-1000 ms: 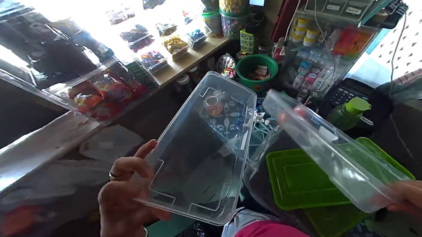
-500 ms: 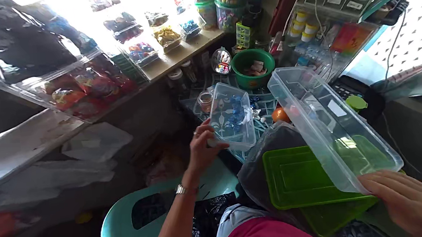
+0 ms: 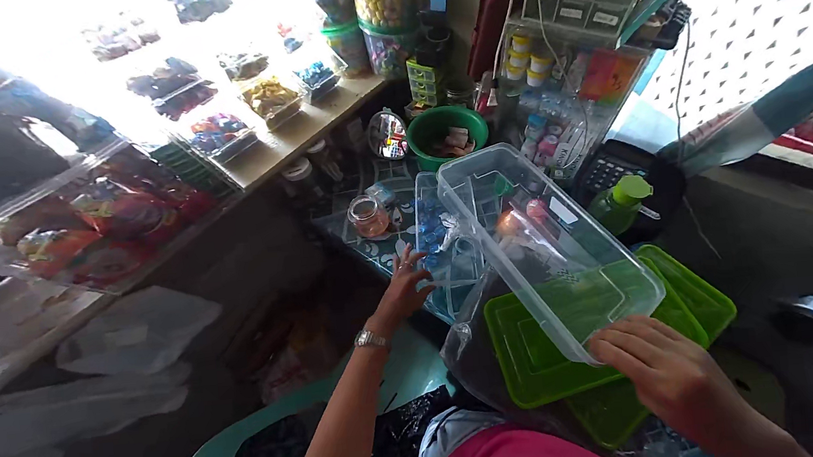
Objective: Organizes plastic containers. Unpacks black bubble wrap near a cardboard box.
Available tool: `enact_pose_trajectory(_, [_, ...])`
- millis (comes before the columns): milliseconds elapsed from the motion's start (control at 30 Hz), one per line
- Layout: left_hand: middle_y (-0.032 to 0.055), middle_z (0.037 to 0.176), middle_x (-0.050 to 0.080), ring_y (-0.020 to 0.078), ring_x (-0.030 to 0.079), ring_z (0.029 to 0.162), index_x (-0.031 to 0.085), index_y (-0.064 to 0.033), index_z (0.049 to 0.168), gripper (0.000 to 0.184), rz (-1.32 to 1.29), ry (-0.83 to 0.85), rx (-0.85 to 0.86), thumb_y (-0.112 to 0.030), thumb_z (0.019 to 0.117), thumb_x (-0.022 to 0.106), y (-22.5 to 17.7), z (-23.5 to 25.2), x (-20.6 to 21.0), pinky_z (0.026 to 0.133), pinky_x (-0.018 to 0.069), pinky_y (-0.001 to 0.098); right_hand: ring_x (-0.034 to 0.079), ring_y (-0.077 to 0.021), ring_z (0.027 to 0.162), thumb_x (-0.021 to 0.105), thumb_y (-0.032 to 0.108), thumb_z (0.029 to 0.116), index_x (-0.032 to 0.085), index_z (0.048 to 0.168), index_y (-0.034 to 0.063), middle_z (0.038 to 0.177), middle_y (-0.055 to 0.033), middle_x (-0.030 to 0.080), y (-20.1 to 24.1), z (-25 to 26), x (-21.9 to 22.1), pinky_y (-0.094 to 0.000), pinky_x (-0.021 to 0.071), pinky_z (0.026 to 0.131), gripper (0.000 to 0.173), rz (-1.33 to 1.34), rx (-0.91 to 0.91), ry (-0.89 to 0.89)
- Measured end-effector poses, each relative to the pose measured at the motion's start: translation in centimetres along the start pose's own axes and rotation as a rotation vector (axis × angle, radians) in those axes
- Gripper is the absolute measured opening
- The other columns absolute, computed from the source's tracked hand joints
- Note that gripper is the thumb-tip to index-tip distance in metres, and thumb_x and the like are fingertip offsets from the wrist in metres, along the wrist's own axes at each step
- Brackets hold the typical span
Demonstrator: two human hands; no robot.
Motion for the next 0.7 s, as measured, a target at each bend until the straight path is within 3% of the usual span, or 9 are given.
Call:
enact_pose_trajectory(67, [0.0257,0.143,0.056,0.0397,0.044,0.142,0.072,0.0052,0.115,0.029,-0.217,-0.155,-0.038,-0.008,0.0951,0.057,-5.2,-0.1,-0.5,0.117,0.0352,0.0546,0.07,-0.0191,0.092,0.051,-0.002,0.0955,0.071,0.095,0.0112,0.093,-0.0037,0.074,0.6,0.4,0.8,-0.0316,0.0549,0.09,0.024,-0.04,0.006,0.003])
enact_pose_trajectory(100, [0.0215,0.145,0.055,0.0268,0.053,0.136,0.061,0.0104,0.13,0.045,-0.481,-0.182,-0.13,-0.022,0.1017,0.049,-8.7,-0.2,-0.5,0.111,0.0457,0.0417,0.07,-0.0198,0.091,0.051,-0.001,0.0958,0.071,0.095,0.0118,0.092,-0.0034,0.074,1.1,0.6,1.3,-0.0328,0.0551,0.088,0.023,-0.058,0.009,0.006])
enact_pose_trajectory(167, [0.0165,0.148,0.051,0.0254,0.063,0.123,0.021,0.0027,0.157,0.088,-1.033,-0.094,-0.321,-0.052,0.0976,0.057,-15.1,-0.6,0.6,0.098,0.0569,0.0425,0.071,-0.0211,0.088,0.054,0.0,0.096,0.072,0.095,0.0119,0.091,-0.0033,0.075,2.7,1.1,2.7,-0.0355,0.0559,0.084,0.021,-0.057,-0.003,0.017])
enact_pose_trajectory(233, [0.0218,0.142,0.055,0.0343,0.068,0.115,0.007,-0.0049,0.158,0.09,-1.297,-0.097,-0.41,-0.029,0.0944,0.067,-19.0,-0.9,1.9,0.093,0.0599,0.0488,0.071,-0.0203,0.089,0.056,0.004,0.0966,0.074,0.097,0.0129,0.092,-0.0017,0.076,4.1,1.7,4.0,-0.0351,0.0562,0.08,0.02,0.028,-0.026,0.038])
enact_pose_trajectory(333, [0.0227,0.133,0.061,0.0345,0.07,0.11,0.009,-0.0022,0.155,0.088,-1.302,-0.117,-0.371,-0.016,0.0888,0.066,-19.4,-1.6,2.5,0.09,0.0616,0.0467,0.064,-0.0226,0.121,0.053,0.047,0.1034,0.074,0.12,0.0186,0.126,-0.0019,0.071,3.5,2.4,2.6,-0.0401,0.0515,0.101,0.039,0.204,0.101,0.057])
enact_pose_trajectory(400, [0.0198,0.133,0.063,0.0338,0.07,0.111,0.011,-0.0015,0.154,0.089,-1.259,-0.052,-0.292,-0.021,0.0903,0.069,-19.1,-2.5,2.0,0.091,0.0616,0.0467,0.055,-0.0345,0.132,0.053,0.056,0.1014,0.065,0.135,0.0096,0.139,-0.0144,0.063,1.3,3.1,0.5,-0.0521,0.044,0.107,0.059,0.165,0.304,-0.032])
enact_pose_trajectory(467, [0.0183,0.132,0.065,0.0344,0.071,0.111,0.012,-0.0025,0.155,0.087,-1.262,0.01,-0.227,-0.022,0.092,0.07,-19.5,-3.5,1.5,0.092,0.0614,0.0477,0.056,-0.0378,0.132,0.059,0.048,0.1002,0.044,0.15,-0.0059,0.145,-0.0246,0.055,-0.7,2.9,-0.1,-0.0532,0.0471,0.108,0.075,0.289,0.551,0.016])
enact_pose_trajectory(533, [0.0159,0.132,0.066,0.0336,0.071,0.109,0.014,-0.0048,0.154,0.083,-1.279,0.044,-0.18,-0.019,0.0931,0.069,-20.1,-4.1,1.3,0.093,0.0614,0.0469,0.066,-0.0198,0.118,0.062,0.031,0.1012,0.034,0.154,-0.005,0.137,-0.0145,0.063,-1.4,2.5,0.7,-0.0362,0.0569,0.099,0.069,0.664,0.76,0.087])
enact_pose_trajectory(700, [0.0115,0.129,0.068,0.0316,0.073,0.107,0.02,-0.011,0.151,0.074,-1.276,0.035,-0.098,-0.009,0.0943,0.067,-20.9,-4.8,1.5,0.094,0.0609,0.0451,0.071,-0.0045,0.084,0.054,0.008,0.1005,0.06,0.123,-0.0026,0.098,-0.0023,0.071,0.5,2.5,2.0,-0.0212,0.0618,0.076,0.026,0.85,0.881,-0.059])
Point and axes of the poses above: each hand's wrist, its own z-axis towards the middle knuckle, its own x-axis out of the palm, y = z × x, the point moved 2 cm from there along z, towards the middle knuckle
